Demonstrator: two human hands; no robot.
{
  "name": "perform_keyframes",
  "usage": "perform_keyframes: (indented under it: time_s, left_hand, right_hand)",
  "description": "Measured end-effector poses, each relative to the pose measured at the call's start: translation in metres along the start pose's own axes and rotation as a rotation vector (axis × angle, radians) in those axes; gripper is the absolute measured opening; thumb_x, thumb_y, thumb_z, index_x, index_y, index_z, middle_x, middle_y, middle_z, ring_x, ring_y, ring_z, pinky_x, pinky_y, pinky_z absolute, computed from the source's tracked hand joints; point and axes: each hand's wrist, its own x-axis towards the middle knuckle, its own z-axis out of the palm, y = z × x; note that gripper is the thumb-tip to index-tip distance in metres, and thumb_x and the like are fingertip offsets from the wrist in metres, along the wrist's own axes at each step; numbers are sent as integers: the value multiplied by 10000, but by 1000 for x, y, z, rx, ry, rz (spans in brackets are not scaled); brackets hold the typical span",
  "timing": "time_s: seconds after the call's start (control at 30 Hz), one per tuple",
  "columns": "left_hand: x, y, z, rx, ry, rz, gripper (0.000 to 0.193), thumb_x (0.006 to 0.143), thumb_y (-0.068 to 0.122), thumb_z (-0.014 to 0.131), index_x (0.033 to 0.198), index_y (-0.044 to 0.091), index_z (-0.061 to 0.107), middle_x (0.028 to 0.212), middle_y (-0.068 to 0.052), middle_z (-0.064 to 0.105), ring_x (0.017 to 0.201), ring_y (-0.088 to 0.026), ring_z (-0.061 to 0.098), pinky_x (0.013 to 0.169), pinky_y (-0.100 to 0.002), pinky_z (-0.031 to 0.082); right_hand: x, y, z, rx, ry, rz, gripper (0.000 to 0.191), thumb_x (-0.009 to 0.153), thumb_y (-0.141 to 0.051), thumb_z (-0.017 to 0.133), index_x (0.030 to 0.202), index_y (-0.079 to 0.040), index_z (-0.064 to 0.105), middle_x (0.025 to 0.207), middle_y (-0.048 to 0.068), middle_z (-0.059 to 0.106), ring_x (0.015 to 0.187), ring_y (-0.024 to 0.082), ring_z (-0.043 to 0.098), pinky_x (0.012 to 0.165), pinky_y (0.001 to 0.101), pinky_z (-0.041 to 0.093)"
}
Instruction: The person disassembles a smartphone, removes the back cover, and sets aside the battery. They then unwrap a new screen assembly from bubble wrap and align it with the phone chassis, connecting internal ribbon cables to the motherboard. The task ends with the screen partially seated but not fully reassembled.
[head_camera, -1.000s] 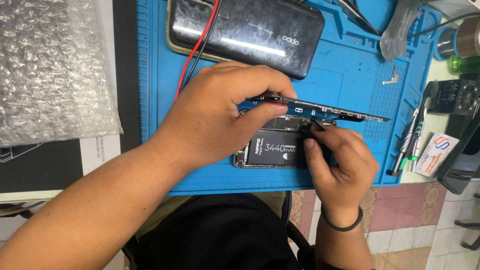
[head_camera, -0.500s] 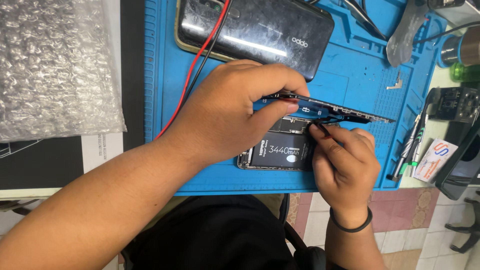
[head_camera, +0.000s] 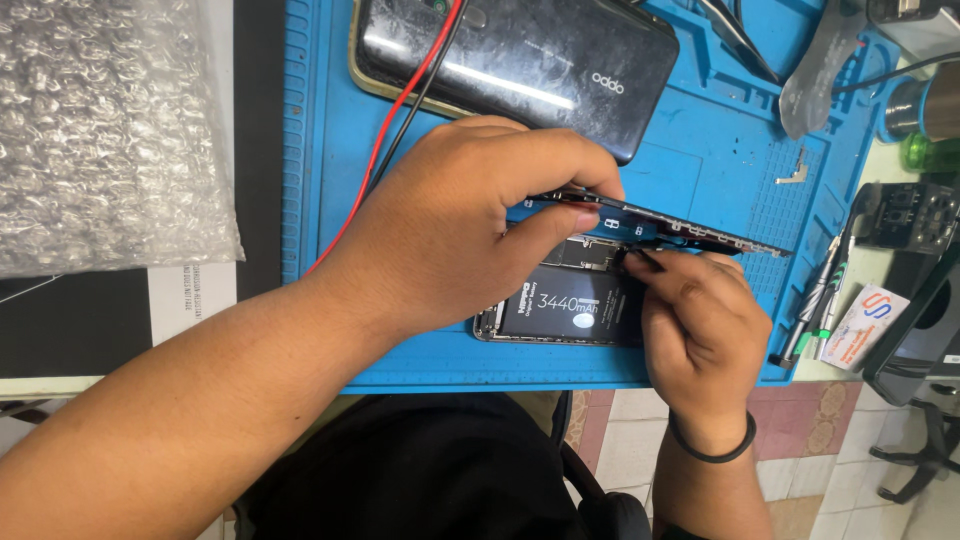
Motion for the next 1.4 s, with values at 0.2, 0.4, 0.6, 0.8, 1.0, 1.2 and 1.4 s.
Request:
perform_keyframes:
  time_s: [0.2,0.4,0.6,0.8,1.0,1.2,1.4]
  left_hand:
    - [0,0,-1,32,2,5,161,958,112,777,1095,117,692,943,-6,737,904,-192,713,864,-352,528]
    - [-1,1,-4,21,7,-5,164,971,120,775,1112,116,691,953,-3,740,898,-168,723,836,-328,544]
    - [-1,1,-4,-5,-14,-32,163,967,120,773,1106,111,689,931,-12,733,872,-176,716,798,-320,542]
    - [0,1,-3,-9,-41,-43,166,973,125,782,1106,104,684,943,-16,732,880,-175,720,785,-316,544]
    - [4,7,-3,12,-86,-149,163,946,127,787,1089,103,711,966,-24,741,904,-183,718,715,-303,551]
    - [6,13,-5,31,-105,-198,154,932,118,792,1067,95,721,999,-24,749,955,-169,731,791,-289,569]
    - [5,14,-4,-1,-111,-207,149,943,100,791,1069,72,715,1011,-31,749,962,-155,734,830,-282,572]
  right_hand:
    - [1,-3,0,-34,-24,35,358,818,110,657,1126,-30,772,1148,107,696,1039,262,660,908,304,520]
    - [0,-1,-3,51,-32,61,298,848,104,671,1112,-5,756,1163,113,673,1029,245,631,961,330,498]
    - [-2,4,-4,97,-34,94,257,902,102,655,1126,5,736,1196,102,700,1049,230,693,935,299,541]
    - [-2,3,-6,-6,-36,27,325,839,96,666,1122,-28,766,1180,109,683,1035,260,659,921,316,520]
    - [-3,3,-4,-55,2,-8,334,757,62,696,1067,-25,785,1084,112,672,957,284,611,900,371,472]
    - [-5,4,-4,30,108,6,232,836,41,741,1063,-6,741,1065,118,712,914,253,670,923,362,472]
    - [-4,2,-4,56,118,8,155,893,-13,802,1034,-23,738,1036,92,747,907,222,700,935,369,486]
